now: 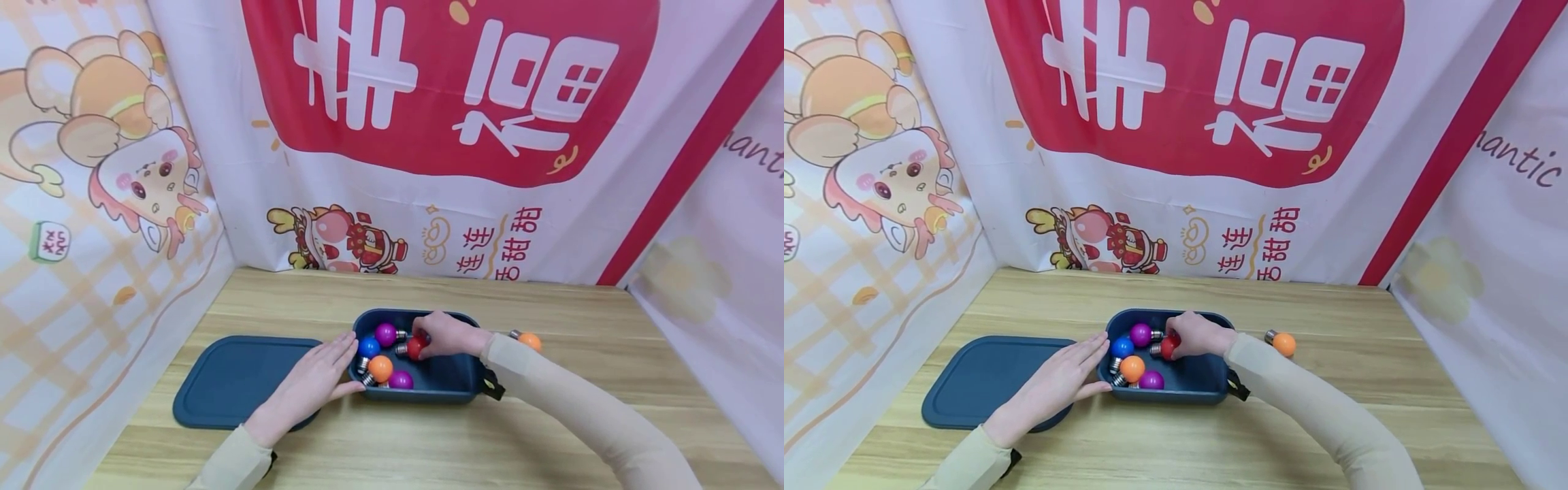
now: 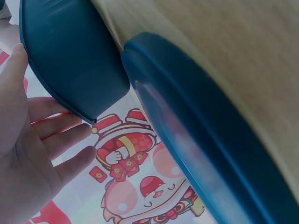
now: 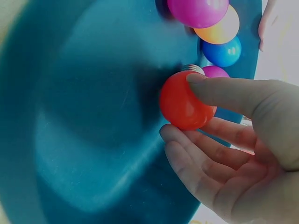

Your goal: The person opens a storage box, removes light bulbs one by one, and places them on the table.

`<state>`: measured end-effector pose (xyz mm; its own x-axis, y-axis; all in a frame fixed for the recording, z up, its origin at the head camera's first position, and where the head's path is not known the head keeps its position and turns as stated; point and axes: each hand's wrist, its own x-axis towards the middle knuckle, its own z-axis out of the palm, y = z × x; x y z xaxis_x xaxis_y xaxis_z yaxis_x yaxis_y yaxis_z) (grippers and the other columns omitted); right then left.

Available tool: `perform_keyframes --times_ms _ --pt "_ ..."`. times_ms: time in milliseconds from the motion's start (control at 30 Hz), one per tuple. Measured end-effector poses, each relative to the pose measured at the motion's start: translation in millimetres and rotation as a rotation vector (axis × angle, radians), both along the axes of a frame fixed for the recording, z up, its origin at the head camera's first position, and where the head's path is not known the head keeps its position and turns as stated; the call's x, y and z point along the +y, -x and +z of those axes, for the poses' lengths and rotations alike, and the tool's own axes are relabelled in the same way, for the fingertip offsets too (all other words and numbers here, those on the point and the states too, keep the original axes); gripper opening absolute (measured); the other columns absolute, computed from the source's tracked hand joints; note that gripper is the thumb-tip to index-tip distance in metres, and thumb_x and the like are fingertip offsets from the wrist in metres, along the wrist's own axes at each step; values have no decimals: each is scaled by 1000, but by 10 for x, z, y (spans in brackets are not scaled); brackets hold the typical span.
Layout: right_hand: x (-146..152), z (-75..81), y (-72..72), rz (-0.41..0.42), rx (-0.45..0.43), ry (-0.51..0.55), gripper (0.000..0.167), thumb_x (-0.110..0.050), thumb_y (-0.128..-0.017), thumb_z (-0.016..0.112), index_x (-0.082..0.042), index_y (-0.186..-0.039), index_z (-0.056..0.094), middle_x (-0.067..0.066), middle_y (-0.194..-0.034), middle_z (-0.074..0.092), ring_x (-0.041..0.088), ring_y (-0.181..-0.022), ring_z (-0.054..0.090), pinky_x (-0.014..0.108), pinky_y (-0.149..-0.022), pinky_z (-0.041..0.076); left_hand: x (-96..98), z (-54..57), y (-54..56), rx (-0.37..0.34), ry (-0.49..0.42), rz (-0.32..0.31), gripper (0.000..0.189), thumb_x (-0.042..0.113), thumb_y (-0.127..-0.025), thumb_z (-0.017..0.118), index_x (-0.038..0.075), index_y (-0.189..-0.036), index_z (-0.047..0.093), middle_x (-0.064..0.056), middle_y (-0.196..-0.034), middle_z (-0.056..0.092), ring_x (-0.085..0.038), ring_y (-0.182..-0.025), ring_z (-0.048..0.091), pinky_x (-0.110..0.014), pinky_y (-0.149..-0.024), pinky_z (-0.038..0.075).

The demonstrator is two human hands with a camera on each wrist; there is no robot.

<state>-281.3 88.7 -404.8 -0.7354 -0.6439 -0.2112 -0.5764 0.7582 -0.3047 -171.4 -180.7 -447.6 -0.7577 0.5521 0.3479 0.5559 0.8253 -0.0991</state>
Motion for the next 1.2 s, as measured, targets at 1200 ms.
perform_keyframes --times_ms 1200 --pt "594 193 -296 -41 69 296 34 -16 -83 80 -6 -112 66 9 -102 72 15 -79 67 29 -73 61 5 -24 18 -3 -15 2 77 62 -90 58 3 -139 56 -14 -146 55 -26 -134 56 -45 -104 52"
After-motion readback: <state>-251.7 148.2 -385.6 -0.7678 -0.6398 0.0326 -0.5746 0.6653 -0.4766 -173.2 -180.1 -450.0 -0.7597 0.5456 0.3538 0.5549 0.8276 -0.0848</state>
